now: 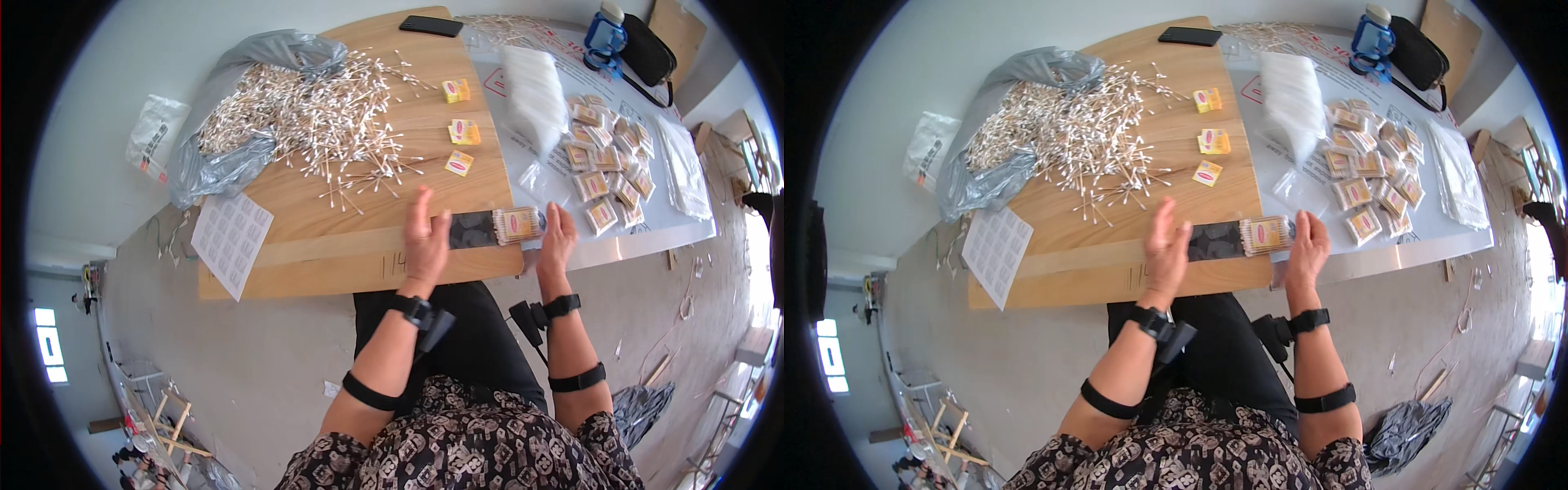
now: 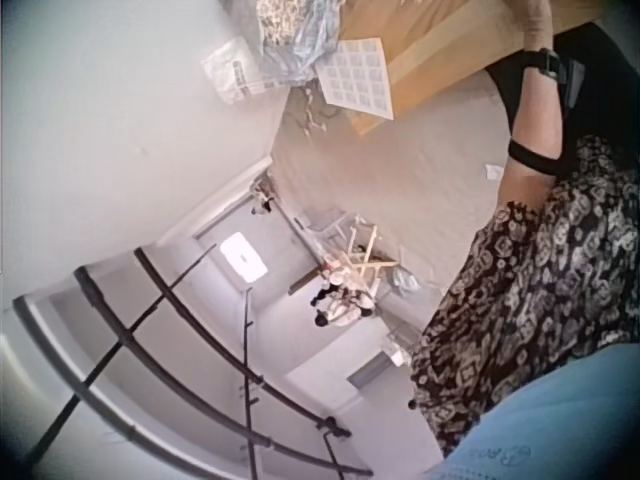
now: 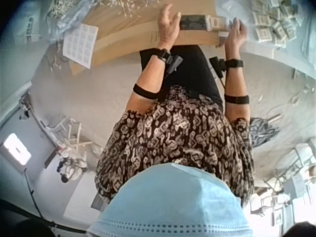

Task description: Packing cotton swabs into plastic bags and sealing them.

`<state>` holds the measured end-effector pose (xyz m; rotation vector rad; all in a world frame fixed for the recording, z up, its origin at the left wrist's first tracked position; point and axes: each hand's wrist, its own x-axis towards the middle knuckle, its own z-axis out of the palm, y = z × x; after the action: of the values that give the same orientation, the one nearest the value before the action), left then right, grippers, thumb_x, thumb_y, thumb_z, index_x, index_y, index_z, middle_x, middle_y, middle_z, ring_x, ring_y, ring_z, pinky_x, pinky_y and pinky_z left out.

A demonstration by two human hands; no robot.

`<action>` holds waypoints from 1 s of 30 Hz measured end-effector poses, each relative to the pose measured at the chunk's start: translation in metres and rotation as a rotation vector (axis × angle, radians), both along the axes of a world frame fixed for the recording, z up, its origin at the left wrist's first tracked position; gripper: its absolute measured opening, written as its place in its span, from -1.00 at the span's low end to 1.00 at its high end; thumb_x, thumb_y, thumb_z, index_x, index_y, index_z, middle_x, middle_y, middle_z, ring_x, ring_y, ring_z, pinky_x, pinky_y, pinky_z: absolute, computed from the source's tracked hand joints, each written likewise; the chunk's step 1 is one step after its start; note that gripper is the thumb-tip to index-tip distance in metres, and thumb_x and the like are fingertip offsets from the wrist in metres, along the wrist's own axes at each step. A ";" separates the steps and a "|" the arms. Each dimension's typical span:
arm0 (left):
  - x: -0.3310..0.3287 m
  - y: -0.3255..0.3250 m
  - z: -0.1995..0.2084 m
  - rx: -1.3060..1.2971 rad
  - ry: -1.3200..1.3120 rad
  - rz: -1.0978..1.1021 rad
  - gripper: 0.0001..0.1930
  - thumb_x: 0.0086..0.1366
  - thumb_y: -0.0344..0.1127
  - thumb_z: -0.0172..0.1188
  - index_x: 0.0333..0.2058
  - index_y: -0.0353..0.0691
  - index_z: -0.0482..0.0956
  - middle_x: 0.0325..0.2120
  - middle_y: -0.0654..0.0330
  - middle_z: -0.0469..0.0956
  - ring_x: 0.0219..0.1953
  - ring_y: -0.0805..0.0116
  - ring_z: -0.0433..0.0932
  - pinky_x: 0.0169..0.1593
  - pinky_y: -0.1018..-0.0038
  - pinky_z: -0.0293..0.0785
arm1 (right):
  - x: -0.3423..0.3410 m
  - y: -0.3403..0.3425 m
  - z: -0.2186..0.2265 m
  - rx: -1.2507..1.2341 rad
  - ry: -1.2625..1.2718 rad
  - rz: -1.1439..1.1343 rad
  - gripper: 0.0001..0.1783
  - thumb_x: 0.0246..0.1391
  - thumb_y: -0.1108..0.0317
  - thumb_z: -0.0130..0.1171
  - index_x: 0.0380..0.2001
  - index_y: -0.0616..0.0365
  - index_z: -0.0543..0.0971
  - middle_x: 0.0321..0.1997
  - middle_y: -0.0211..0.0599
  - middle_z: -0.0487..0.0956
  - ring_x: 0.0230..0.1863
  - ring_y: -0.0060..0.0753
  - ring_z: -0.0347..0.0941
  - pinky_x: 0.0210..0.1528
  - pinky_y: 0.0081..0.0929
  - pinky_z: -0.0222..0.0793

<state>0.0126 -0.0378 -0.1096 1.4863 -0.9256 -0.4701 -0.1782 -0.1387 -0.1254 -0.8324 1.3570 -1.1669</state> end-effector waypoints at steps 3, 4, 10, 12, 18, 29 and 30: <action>0.065 0.037 0.001 0.084 -0.345 0.148 -0.58 0.27 -0.41 0.14 0.11 -0.27 0.38 0.17 0.00 0.36 0.22 0.10 0.32 0.29 0.29 0.18 | -0.002 0.008 0.029 -0.488 0.583 -0.068 -0.74 0.15 0.35 0.17 -0.13 0.23 0.54 -0.31 -0.35 0.45 -0.35 -0.55 0.33 -0.23 -0.53 0.32; 0.082 0.047 0.001 0.144 -0.432 0.195 -0.58 0.24 -0.45 0.15 0.09 -0.27 0.40 0.15 -0.01 0.36 0.20 0.05 0.32 0.28 0.27 0.18 | 0.004 0.010 0.036 -0.496 0.582 -0.061 -0.74 0.15 0.35 0.17 -0.13 0.23 0.54 -0.31 -0.35 0.45 -0.35 -0.55 0.33 -0.23 -0.53 0.32; 0.135 0.072 0.000 0.415 -0.795 0.263 -0.52 0.15 -0.51 0.15 0.08 -0.28 0.34 0.14 -0.09 0.30 0.22 -0.13 0.21 0.27 0.13 0.18 | 0.088 0.040 0.058 -0.560 0.395 0.650 -0.87 0.02 0.49 0.20 -0.33 0.28 0.56 -0.44 -0.15 0.53 -0.45 -0.34 0.47 -0.35 -0.46 0.39; 0.142 0.061 0.004 0.369 -0.735 0.331 -0.54 0.14 -0.46 0.18 0.06 -0.27 0.37 0.11 -0.08 0.32 0.18 -0.11 0.24 0.23 0.11 0.20 | 0.116 0.049 0.047 -0.599 0.389 0.769 -0.83 -0.03 0.46 0.22 -0.32 0.25 0.57 -0.41 -0.13 0.56 -0.42 -0.18 0.52 -0.34 -0.38 0.44; 0.162 0.029 0.022 0.563 -0.653 0.496 -0.67 0.11 -0.21 0.26 -0.17 -0.19 0.50 -0.11 0.07 0.41 -0.01 -0.02 0.35 0.06 0.12 0.30 | 0.195 0.068 0.049 -0.648 0.648 0.868 -0.77 -0.07 0.31 0.26 -0.34 0.18 0.53 -0.30 -0.15 0.54 -0.23 -0.09 0.52 -0.21 -0.22 0.46; 0.166 0.043 0.006 0.572 -0.599 0.520 -0.88 0.11 -0.31 0.23 -0.41 -0.12 0.48 -0.33 0.18 0.43 -0.13 0.03 0.38 -0.06 0.10 0.26 | 0.231 0.068 0.025 -0.860 0.755 0.690 -0.92 -0.10 0.41 0.17 -0.46 0.10 0.51 -0.34 -0.20 0.50 -0.25 -0.08 0.47 -0.23 -0.21 0.44; 0.163 0.046 0.005 0.587 -0.637 0.535 -0.88 0.11 -0.31 0.24 -0.42 -0.12 0.47 -0.34 0.17 0.43 -0.15 0.04 0.38 -0.07 0.11 0.26 | 0.229 0.068 0.026 -0.845 0.715 0.704 -0.93 -0.10 0.42 0.16 -0.47 0.11 0.51 -0.35 -0.21 0.50 -0.26 -0.08 0.47 -0.25 -0.20 0.43</action>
<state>0.1751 0.0085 -0.1048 2.4109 -0.8456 0.1695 0.0507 -0.0703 -0.0990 -2.2837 0.8870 -0.8585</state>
